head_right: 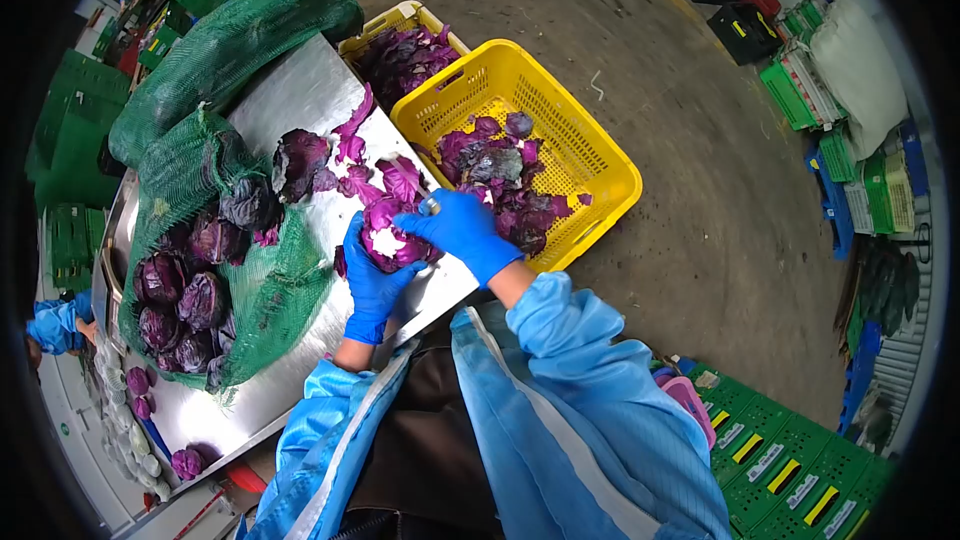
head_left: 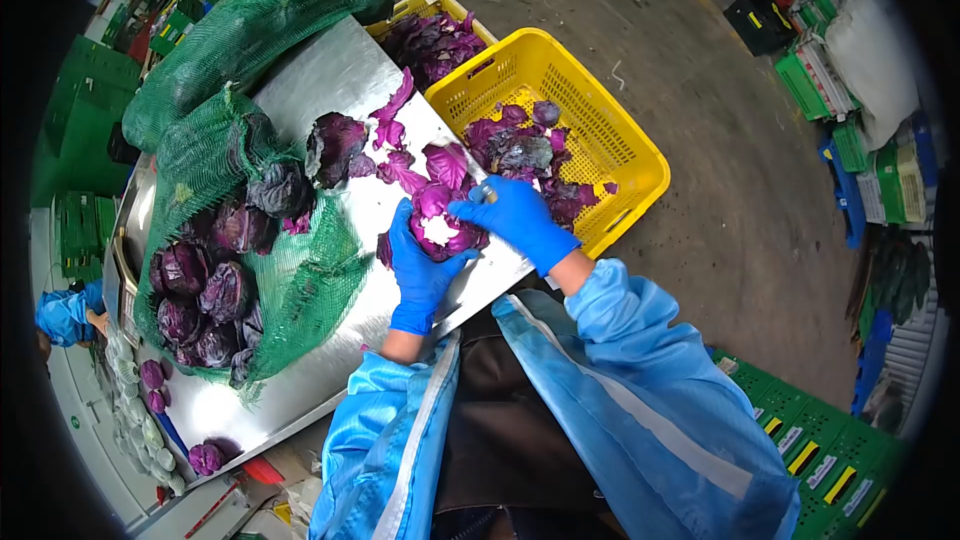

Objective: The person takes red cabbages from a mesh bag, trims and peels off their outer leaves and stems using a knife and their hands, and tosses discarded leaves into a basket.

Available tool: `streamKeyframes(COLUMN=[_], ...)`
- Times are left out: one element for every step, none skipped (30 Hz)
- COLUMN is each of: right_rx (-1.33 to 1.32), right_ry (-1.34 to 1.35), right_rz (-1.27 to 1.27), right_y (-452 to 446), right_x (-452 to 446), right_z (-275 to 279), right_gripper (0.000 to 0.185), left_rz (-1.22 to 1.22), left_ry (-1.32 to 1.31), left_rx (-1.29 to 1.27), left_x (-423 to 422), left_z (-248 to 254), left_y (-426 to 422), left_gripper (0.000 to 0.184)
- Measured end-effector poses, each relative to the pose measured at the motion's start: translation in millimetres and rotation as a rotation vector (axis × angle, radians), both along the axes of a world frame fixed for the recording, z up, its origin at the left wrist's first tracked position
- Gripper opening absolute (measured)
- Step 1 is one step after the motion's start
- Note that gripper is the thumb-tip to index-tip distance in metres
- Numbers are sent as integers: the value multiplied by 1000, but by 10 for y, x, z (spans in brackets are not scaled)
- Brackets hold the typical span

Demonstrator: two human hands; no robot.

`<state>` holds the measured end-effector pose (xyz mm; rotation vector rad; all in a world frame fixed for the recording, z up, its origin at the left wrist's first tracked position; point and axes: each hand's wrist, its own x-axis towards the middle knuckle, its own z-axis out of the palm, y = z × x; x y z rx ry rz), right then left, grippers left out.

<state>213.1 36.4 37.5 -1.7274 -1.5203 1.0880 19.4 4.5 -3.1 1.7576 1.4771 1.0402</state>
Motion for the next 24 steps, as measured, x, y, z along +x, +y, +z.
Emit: streamKeyframes(right_rx=[12,-16,-19,-21,-22,-55,-55,-136,-219,-220,-22,175,185,204,220,194,170,133,140,105,57,-77,-78,72], right_ry=[-168,-172,-166,-165,-166,-177,-178,-162,-146,-146,-198,-247,-243,-138,-35,68,170,299,299,323,347,394,391,375], right_rz=[11,-4,-7,26,58,76,72,24,-26,-32,-46,-56,-61,-68,-75,-97,-120,-160,-155,-201,-252,-210,-206,-212], right_y=[-25,-26,-31,-26,-13,-14,-50,-69,-71,-88,-128,-165,-147,-111,-88,-80,-81,-86,-122,-196,-281,-373,-369,-348], right_x=[-85,-123,-113,-81,-28,59,178,312,382,378,341,275,138,-6,-133,-264,-344,-358,-353,-324,-295,-245,-255,-277], right_z=[58,114,112,111,114,106,101,99,111,112,117,138,290,352,379,357,296,24,-192,-386,-372,-256,-354,-445], right_gripper=[60,60,60,54,49,38,38,36,34,34,37,40,44,46,47,48,48,49,49,49,48,48,48,47], left_rz=[4,15,13,-16,-46,-63,-67,-82,-99,-90,-95,-21,52,14,35,91,144,162,188,169,192,215,239,243], left_ry=[1,-12,-7,-117,-231,-175,-176,-202,-227,-162,-162,-46,71,-110,-21,73,166,219,269,93,13,18,17,14], left_rx=[-7,-53,-55,-92,-127,-137,-137,-158,-180,-225,-229,-232,-231,-255,-93,-52,-8,-55,-96,-247,-234,-230,-218,-218], left_x=[3,-5,-35,-73,-98,-94,-120,-149,-128,-126,-66,37,140,235,251,275,274,222,139,53,69,88,120,137], left_z=[-5,-3,-29,-70,-100,15,-10,-56,-7,45,76,107,156,225,23,-39,-90,-81,-65,-27,68,52,25,13], left_y=[11,24,36,57,88,112,123,155,190,196,203,204,221,249,289,299,316,298,288,314,264,206,200,216], left_gripper=[122,123,123,122,120,120,120,120,121,120,120,118,116,112,109,106,105,104,103,103,105,103,102,102])
